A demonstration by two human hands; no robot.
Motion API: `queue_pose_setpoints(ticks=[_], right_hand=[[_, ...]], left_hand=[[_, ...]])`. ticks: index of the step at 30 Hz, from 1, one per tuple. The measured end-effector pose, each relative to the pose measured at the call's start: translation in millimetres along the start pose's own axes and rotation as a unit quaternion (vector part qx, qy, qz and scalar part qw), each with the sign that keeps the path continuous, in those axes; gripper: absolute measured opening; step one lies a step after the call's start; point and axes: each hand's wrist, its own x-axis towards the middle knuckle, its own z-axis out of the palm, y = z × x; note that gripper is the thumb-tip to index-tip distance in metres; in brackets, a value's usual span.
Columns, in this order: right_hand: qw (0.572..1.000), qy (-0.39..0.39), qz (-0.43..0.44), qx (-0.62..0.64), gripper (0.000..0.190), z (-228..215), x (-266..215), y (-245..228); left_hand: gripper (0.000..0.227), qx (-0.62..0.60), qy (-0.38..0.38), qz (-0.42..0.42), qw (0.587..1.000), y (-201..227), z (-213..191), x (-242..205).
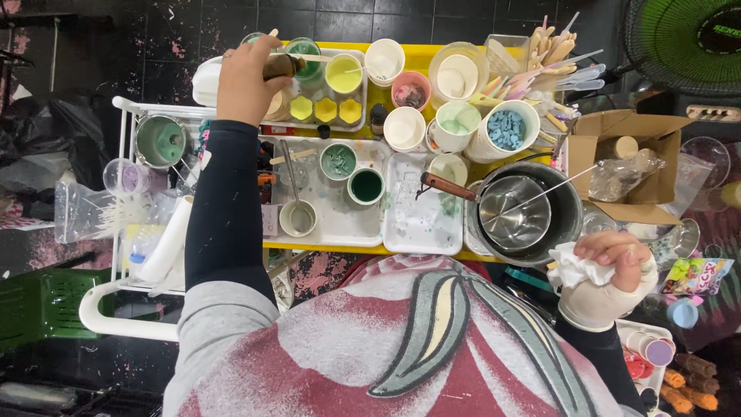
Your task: The recorder is preparing a candle by stirring a green liquid in a small pot and cleaning a glass container.
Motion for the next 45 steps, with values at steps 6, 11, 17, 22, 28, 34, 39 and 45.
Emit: queue_pose_setpoints(ticks=[6,11,17,22,28,34,39,45], right_hand=[[1.000,-0.009,-0.007,-0.014,0.045,5,3,-1],[1.000,-0.009,-0.001,-0.010,0.046,6,2,-1],[1.000,-0.012,0.000,-0.007,0.046,6,2,-1],[1.000,-0.008,0.001,-0.012,0.046,2,1,-1],[1.000,-0.007,0.003,-0.010,0.047,2,1,-1],[1.000,-0.001,0.011,-0.006,0.046,0,-1,-1],[1.000,0.004,0.012,-0.011,0.047,1,-1,-3],[1.000,-0.001,0.015,-0.005,0.046,-5,-2,-1]], left_hand=[[0.055,-0.021,-0.013,0.002,1.000,-2,-1,4],[0.055,-0.024,-0.012,-0.002,1.000,-3,1,0],[0.051,-0.034,0.008,-0.016,0.999,-1,-5,-1],[0.046,-0.049,-0.004,-0.023,0.999,-3,-6,0],[0.038,-0.020,-0.003,0.013,1.000,-7,0,5],[0.061,-0.035,-0.015,-0.020,0.999,-4,0,5],[0.050,-0.029,0.001,0.006,1.000,8,-10,9],[0.045,-0.049,0.018,0.003,0.999,-6,4,7]])
